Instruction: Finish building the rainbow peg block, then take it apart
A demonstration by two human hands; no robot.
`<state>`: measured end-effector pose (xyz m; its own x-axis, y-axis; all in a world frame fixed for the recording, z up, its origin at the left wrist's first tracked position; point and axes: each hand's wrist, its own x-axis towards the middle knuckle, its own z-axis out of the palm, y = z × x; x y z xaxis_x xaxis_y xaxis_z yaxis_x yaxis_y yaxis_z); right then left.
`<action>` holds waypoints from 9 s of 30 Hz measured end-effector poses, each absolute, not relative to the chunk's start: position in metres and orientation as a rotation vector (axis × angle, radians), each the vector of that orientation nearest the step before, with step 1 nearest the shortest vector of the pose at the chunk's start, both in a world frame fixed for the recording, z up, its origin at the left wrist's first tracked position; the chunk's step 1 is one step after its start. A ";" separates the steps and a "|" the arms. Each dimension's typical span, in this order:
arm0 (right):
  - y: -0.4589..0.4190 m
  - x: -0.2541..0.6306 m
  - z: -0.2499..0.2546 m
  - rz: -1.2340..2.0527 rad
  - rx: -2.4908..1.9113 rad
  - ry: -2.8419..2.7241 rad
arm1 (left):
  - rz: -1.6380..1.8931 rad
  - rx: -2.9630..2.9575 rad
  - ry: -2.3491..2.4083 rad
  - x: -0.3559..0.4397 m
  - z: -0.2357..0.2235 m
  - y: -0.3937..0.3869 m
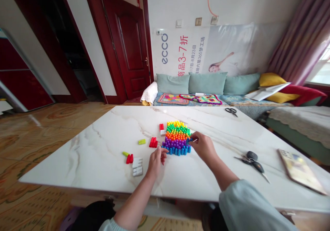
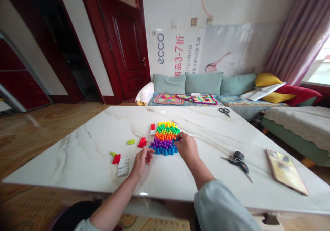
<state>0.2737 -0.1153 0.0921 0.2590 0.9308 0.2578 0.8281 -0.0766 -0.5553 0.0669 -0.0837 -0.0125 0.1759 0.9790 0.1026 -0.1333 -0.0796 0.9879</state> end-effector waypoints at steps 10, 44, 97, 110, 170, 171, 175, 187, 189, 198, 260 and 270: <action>-0.119 0.293 0.056 0.301 -2.184 -1.781 | 1.151 1.382 1.003 0.070 -0.009 -0.087; -0.129 0.261 0.073 0.423 -2.285 -2.194 | 1.126 2.357 1.474 -0.094 -0.013 -0.085; -0.113 0.195 0.044 0.295 -1.879 -2.190 | 1.404 1.205 1.095 -0.005 -0.012 -0.027; -0.140 0.190 0.056 0.370 -1.960 -2.348 | 1.285 1.815 1.209 0.002 -0.015 -0.044; -0.110 0.230 0.082 0.338 -1.644 -1.514 | 1.234 0.957 0.808 0.018 -0.008 -0.062; -0.110 0.234 0.083 0.347 -1.652 -1.483 | 1.243 0.953 0.795 0.018 -0.009 -0.061; -0.106 0.248 0.085 0.406 -1.626 -1.388 | 1.274 0.951 0.763 0.018 -0.012 -0.061; -0.099 0.289 0.087 0.383 -1.645 -1.302 | 1.297 1.068 0.781 0.018 -0.018 -0.058; -0.099 0.293 0.085 0.378 -1.651 -1.305 | 1.298 1.087 0.806 0.017 -0.019 -0.057; -0.100 0.286 0.085 0.410 -1.642 -1.336 | 1.244 1.162 0.859 0.018 -0.017 -0.058; -0.119 0.216 0.062 0.116 -2.088 -2.159 | 1.076 1.428 0.918 0.026 -0.012 -0.070; -0.131 0.207 0.077 0.077 -2.047 -2.120 | 1.087 1.433 0.929 0.026 -0.010 -0.068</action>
<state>0.2074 -0.1309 0.0765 -0.0262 0.9944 0.1025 0.9843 0.0435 -0.1712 0.0257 -0.0679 -0.0105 0.2824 0.9499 0.1340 -0.0153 -0.1352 0.9907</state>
